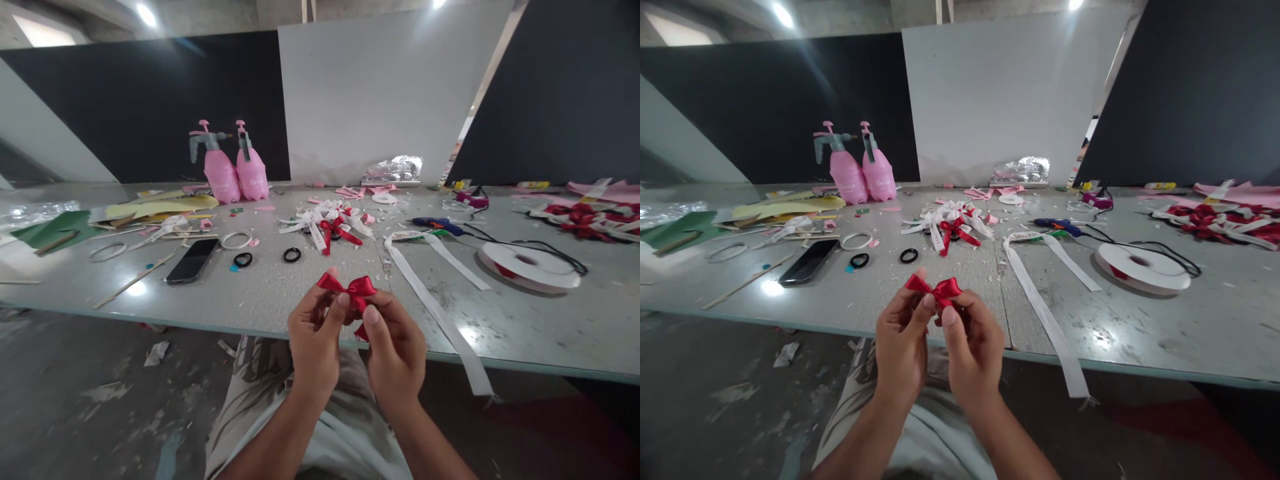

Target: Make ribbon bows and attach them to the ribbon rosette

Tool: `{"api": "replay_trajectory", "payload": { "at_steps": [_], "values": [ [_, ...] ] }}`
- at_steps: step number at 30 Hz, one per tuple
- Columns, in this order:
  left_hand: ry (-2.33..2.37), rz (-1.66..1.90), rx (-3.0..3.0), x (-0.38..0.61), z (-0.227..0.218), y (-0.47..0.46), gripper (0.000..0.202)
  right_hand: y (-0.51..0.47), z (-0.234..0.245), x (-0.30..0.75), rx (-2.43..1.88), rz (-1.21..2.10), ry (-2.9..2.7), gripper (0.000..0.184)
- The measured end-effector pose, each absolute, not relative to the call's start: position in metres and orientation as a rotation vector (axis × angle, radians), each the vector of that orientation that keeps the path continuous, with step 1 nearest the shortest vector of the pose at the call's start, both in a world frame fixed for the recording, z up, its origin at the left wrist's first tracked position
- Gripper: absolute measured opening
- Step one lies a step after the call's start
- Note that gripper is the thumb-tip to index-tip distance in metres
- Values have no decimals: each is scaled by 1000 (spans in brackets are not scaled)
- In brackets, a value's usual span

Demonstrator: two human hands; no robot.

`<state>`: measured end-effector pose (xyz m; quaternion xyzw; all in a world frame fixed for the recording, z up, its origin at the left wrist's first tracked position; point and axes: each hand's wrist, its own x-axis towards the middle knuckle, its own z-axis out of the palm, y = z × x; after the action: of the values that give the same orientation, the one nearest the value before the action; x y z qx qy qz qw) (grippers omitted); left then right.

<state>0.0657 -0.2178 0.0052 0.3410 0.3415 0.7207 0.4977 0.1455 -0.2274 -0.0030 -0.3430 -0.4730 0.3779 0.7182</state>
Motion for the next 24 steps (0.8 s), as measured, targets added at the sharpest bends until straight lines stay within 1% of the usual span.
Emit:
{"api": "replay_trajectory", "payload": {
  "at_steps": [3, 6, 12, 16, 19, 22, 24],
  "values": [
    [820, 1791, 835, 61, 4, -214, 40, -229, -7, 151, -773, 634, -1289, 15],
    [845, 1799, 846, 59, 1, -214, 39, -227, -8, 157, -764, 564, -1435, 16],
    [838, 1724, 855, 66, -3, -219, 40, -226, -8, 159, -732, 468, -1285, 16],
    [899, 1827, 836, 59, 1, -216, 46, -220, -5, 163, -747, 548, -1051, 25],
    [962, 1765, 943, 52, 5, -215, 47, -213, 3, 168, -776, 696, -1194, 17],
    [996, 1657, 1085, 51, 6, -217, 43, -209, 12, 170, -844, 872, -1380, 24],
    [1015, 1623, 1196, 52, 7, -219, 38, -208, 17, 169, -916, 914, -1404, 21]
  ]
}}
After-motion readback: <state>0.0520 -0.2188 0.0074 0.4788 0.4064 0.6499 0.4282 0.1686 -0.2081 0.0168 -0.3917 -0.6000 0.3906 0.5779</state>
